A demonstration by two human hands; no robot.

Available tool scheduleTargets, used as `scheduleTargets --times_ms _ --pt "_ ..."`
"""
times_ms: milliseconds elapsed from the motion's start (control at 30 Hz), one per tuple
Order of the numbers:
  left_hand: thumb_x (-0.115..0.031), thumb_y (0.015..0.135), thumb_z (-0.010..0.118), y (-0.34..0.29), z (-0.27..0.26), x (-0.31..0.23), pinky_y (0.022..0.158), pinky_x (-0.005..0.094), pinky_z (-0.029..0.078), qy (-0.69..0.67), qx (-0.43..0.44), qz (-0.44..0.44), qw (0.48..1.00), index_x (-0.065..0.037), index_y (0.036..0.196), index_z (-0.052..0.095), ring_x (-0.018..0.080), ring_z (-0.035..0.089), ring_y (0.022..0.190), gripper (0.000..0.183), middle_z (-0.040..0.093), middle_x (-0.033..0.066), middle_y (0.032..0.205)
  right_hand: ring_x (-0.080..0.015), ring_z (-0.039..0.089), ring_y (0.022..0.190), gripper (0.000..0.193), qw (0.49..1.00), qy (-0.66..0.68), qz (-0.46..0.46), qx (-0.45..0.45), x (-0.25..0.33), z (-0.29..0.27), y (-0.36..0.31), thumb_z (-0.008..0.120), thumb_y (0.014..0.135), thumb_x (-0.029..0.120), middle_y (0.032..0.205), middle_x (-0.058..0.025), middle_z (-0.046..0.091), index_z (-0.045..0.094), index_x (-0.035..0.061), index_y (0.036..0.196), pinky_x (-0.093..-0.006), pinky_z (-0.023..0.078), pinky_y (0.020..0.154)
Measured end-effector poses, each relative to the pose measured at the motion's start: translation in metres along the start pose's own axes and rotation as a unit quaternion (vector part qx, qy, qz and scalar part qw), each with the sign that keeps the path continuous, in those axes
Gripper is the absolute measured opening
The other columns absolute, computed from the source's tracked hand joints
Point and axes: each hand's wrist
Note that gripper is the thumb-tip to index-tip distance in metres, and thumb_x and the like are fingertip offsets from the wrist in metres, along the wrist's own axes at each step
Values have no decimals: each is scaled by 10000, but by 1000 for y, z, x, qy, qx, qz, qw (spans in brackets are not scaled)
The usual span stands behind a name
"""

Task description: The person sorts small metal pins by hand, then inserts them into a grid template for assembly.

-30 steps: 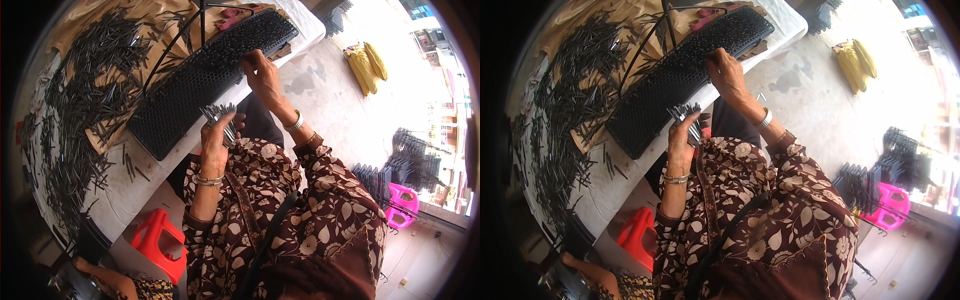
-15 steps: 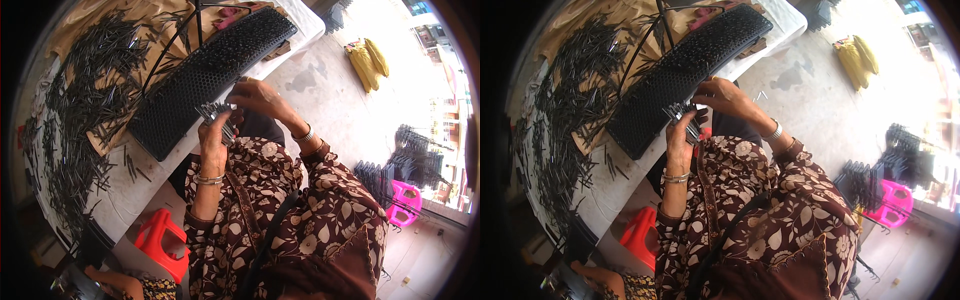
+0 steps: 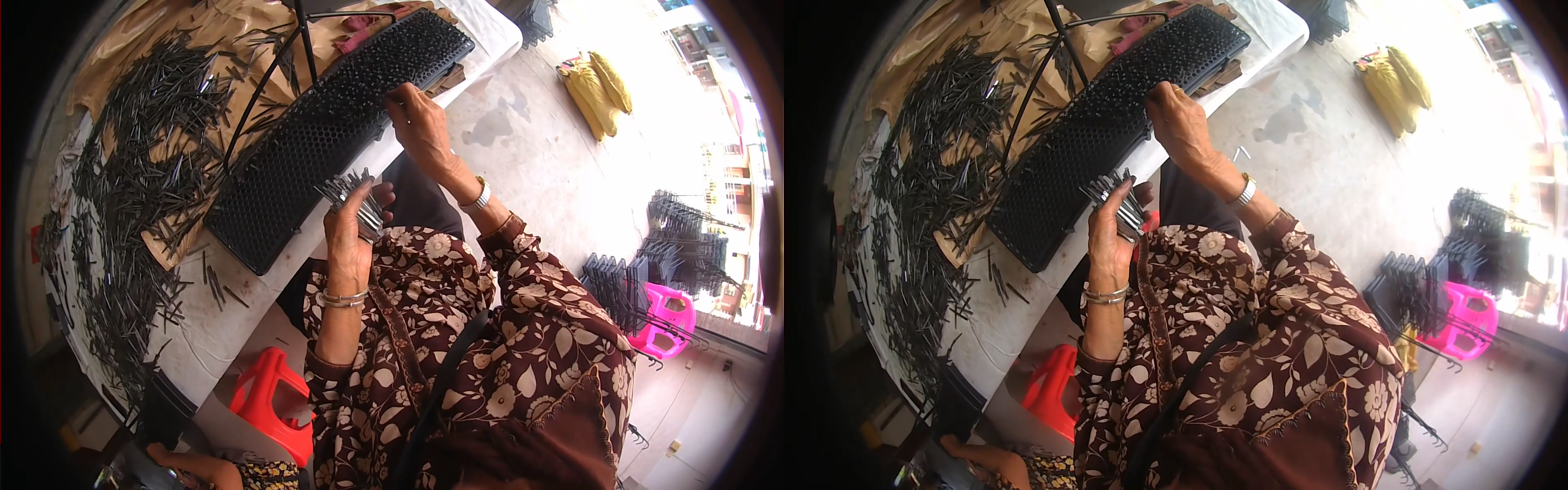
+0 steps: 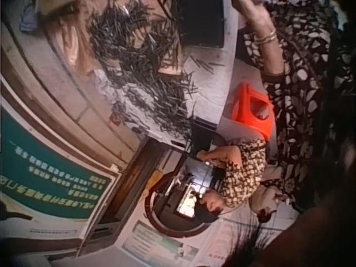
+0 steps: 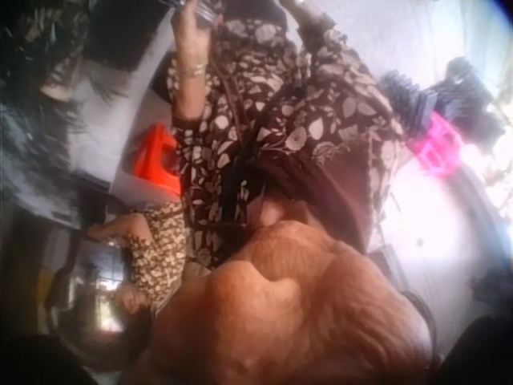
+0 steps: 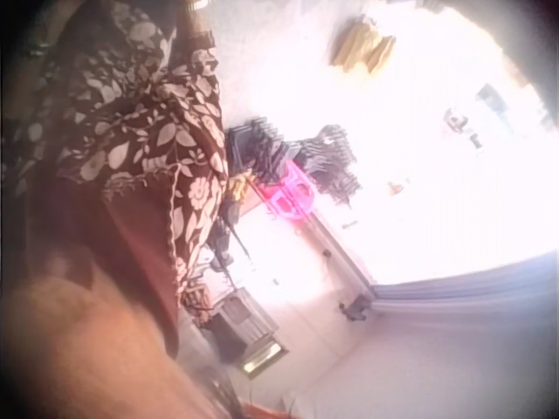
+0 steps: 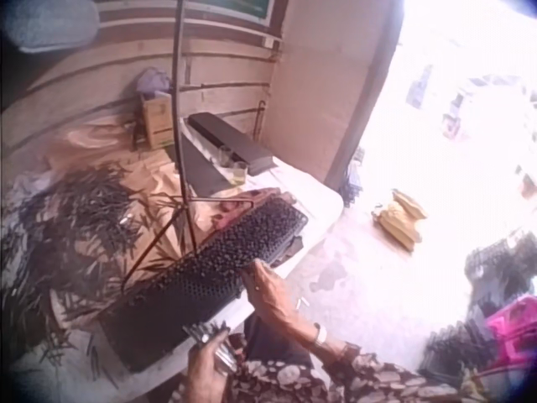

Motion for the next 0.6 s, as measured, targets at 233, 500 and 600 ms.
scheduleTargets --times_ms 233,500,600 --pt "-192 822 715 3 -4 1 547 250 489 19 -5 16 1000 -12 1039 642 165 678 740 292 715 135 890 -384 585 700 128 1000 18 -5 24 1 -1 4 633 845 105 761 -176 563 530 38 881 -448 468 607" --pt "-183 814 728 0 -1 3 539 255 491 29 -34 36 998 -15 983 661 170 683 707 248 712 110 822 -330 607 723 162 988 -127 -35 75 -2 3 1 635 850 210 845 -149 571 657 106 972 -448 496 665" --pt "-178 811 731 1 -2 4 523 257 489 42 -37 48 997 -14 972 664 171 681 676 240 708 97 797 -328 620 743 214 994 -102 -10 48 11 -4 -5 660 841 256 837 -152 599 685 89 972 -438 494 696"
Point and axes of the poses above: each hand's wrist, its own y-axis towards the middle knuckle, its own z-axis out of the palm, x = y × z
